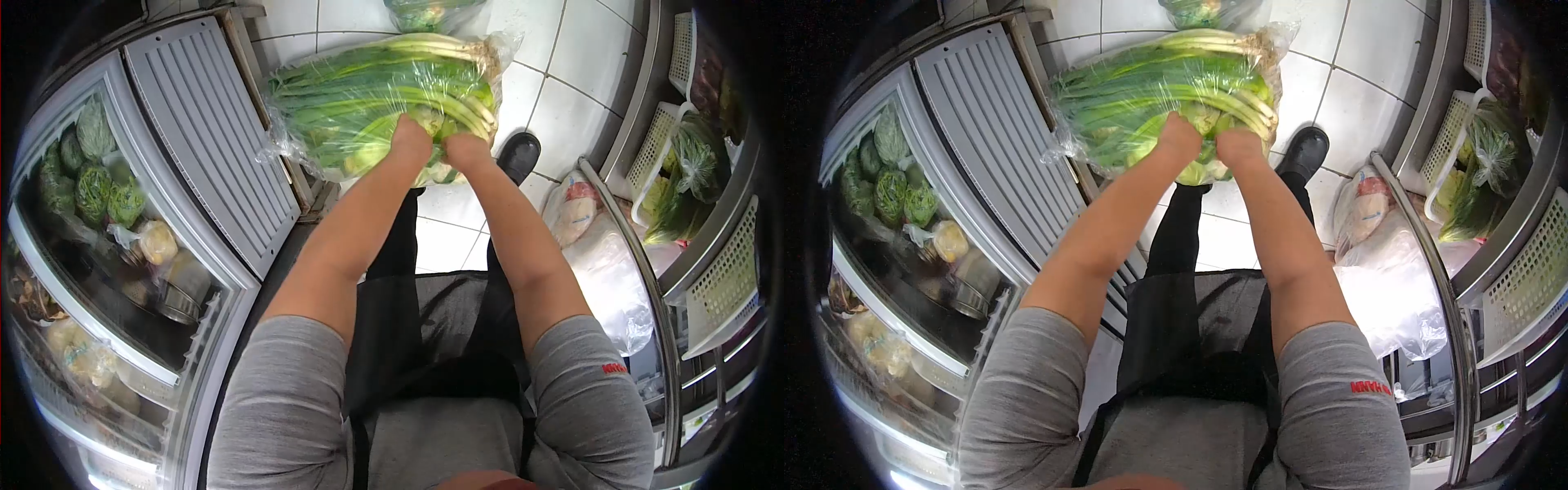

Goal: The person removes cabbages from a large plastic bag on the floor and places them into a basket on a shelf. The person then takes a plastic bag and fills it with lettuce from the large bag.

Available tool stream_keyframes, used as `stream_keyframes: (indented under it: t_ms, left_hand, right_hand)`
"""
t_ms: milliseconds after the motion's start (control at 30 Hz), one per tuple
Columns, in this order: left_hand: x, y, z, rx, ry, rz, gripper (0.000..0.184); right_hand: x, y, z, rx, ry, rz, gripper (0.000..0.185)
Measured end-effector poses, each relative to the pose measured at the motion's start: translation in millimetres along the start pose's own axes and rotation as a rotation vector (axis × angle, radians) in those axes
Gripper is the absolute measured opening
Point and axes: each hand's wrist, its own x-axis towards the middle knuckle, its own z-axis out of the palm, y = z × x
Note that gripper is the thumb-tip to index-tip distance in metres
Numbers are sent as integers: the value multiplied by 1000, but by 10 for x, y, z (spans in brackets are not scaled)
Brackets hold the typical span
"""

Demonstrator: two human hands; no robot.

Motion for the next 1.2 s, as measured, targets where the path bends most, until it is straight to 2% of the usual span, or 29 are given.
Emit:
stream_keyframes:
  t_ms: [67, 133, 167, 233, 300, 367, 433, 500, 533, 600, 667, 700, 733, 800, 833, 867, 900, 933, 1000, 1033, 1067, 1133, 1200]
  left_hand:
    - [-33, 44, 10, -19, -65, 49, 21]
    - [-186, -18, -134, -43, 12, 152, 19]
    - [-228, -78, -260, -38, 18, 152, 19]
    - [-315, -247, -668, 3, 159, 129, 19]
    - [-424, -650, -1204, -296, 255, 113, 25]
    - [-489, -785, -1309, -281, 282, 121, 27]
    - [-518, -832, -1292, -277, 289, 154, 29]
    - [-515, -785, -1137, -313, 503, 57, 23]
    - [-448, -767, -1009, -314, 499, 61, 23]
    - [-334, -674, -670, 25, 749, 56, 20]
    - [-213, -522, -487, 62, 801, 147, 20]
    - [-156, -430, -421, 104, 862, 233, 23]
    - [-159, -310, -345, 92, 855, 242, 23]
    - [-197, -156, -181, -229, 229, 143, 32]
    - [-155, -123, 34, -234, 226, 140, 32]
    - [-82, -86, 338, -193, 370, 36, 25]
    - [-108, -92, 348, -148, 515, -67, 19]
    - [-95, -102, 346, -152, 517, -64, 19]
    - [-171, -86, 359, -128, 236, 162, 11]
    - [-235, -79, 438, -192, 392, 199, 14]
    - [-277, -101, 439, -186, 393, 192, 14]
    - [-397, -152, 412, -320, 459, 194, 16]
    - [-428, -233, 404, -268, 417, 149, 17]
  right_hand:
    - [-119, 70, 9, -42, -77, -27, 24]
    - [-304, 204, -156, 65, -6, -176, 21]
    - [-348, 269, -247, 63, 0, -173, 21]
    - [-424, 448, -442, 17, 18, -214, 21]
    - [-568, 627, -668, 95, 114, -228, 20]
    - [-524, 824, -857, 65, 177, -237, 19]
    - [-490, 901, -1090, -34, 121, -178, 20]
    - [-520, 977, -1309, -47, 120, -113, 19]
    - [-488, 990, -1342, -51, 148, -85, 18]
    - [-378, 980, -1245, -52, 135, -45, 17]
    - [-325, 914, -1083, -54, 121, 9, 16]
    - [-295, 776, -932, -14, 250, 19, 16]
    - [-314, 638, -808, 25, 373, 29, 20]
    - [-451, 424, -673, -69, 411, -54, 25]
    - [-509, 350, -630, -161, 458, -139, 29]
    - [-508, 317, -562, -162, 457, -145, 29]
    - [-507, 285, -510, -168, 545, -224, 24]
    - [-504, 292, -469, -178, 629, -299, 21]
    - [-451, 213, -395, -131, 578, -349, 17]
    - [-420, 104, -372, -128, 452, -399, 15]
    - [-366, 23, -389, -128, 338, -449, 13]
    - [-322, -91, -207, -135, 391, -468, 12]
    - [-290, -99, -76, -57, 186, -446, 15]
